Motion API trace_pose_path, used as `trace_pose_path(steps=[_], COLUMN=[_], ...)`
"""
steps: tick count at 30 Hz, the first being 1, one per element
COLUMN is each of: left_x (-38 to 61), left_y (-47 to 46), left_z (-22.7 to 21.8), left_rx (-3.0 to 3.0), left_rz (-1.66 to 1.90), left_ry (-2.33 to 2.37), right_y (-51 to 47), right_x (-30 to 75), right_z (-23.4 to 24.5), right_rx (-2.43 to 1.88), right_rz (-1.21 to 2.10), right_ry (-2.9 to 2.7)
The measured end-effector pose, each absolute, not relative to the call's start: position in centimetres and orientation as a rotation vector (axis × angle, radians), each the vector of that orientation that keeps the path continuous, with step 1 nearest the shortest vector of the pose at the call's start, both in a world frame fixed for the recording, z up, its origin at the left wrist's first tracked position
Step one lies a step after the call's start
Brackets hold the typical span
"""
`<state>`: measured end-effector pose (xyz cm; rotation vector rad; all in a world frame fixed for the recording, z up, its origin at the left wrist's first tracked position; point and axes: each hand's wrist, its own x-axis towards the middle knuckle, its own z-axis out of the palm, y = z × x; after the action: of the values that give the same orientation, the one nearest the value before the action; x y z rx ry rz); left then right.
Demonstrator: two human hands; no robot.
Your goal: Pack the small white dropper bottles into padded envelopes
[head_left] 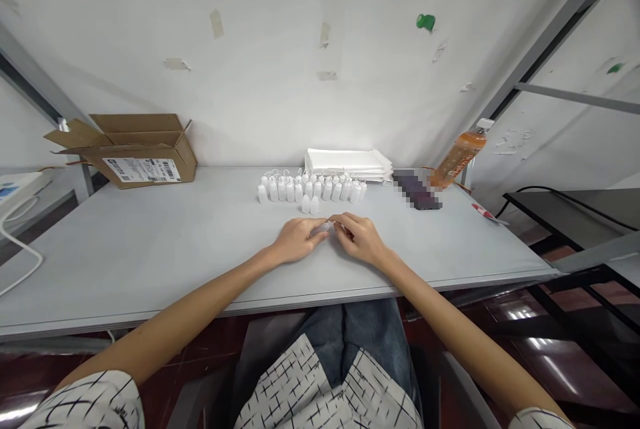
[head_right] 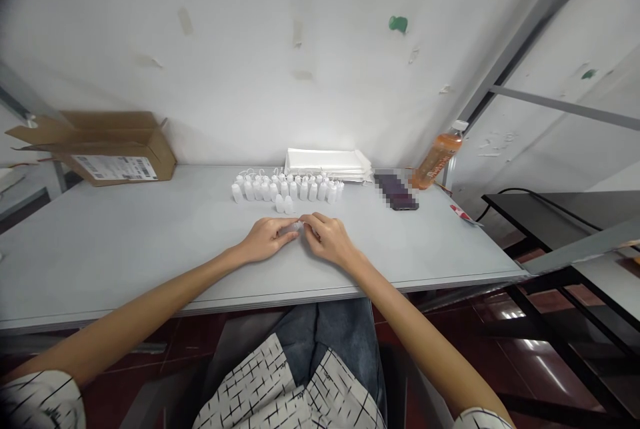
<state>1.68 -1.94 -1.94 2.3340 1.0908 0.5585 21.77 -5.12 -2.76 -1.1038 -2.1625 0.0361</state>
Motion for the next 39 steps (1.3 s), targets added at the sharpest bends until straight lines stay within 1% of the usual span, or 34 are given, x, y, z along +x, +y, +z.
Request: trace_pose_path(steps=[6, 19, 29, 39], left_x=[1.7, 1.3, 1.3, 1.3], left_y=[-2.1, -1.5, -1.7, -1.6], left_z=[-1.3, -1.6, -0.9, -0.6], left_rx=[2.344, 2.276, 1.904, 1.958], left_rz=[0.501, 0.611, 0.559, 0.565], left_ry=[1.067, 0.947, 0.811, 0.77], right_y=[-5.4, -5.5, -5.4, -5.4], right_x=[22.1, 22.3, 22.3, 22.4], right_z=[-2.7, -2.9, -2.7, -2.8], right_rx=[-1.06, -1.005, -1.061, -1.02], right_rz=[0.069, 0.123, 0.153, 0.2], right_ry=[-2.227, -2.209, -2.147, -2.138])
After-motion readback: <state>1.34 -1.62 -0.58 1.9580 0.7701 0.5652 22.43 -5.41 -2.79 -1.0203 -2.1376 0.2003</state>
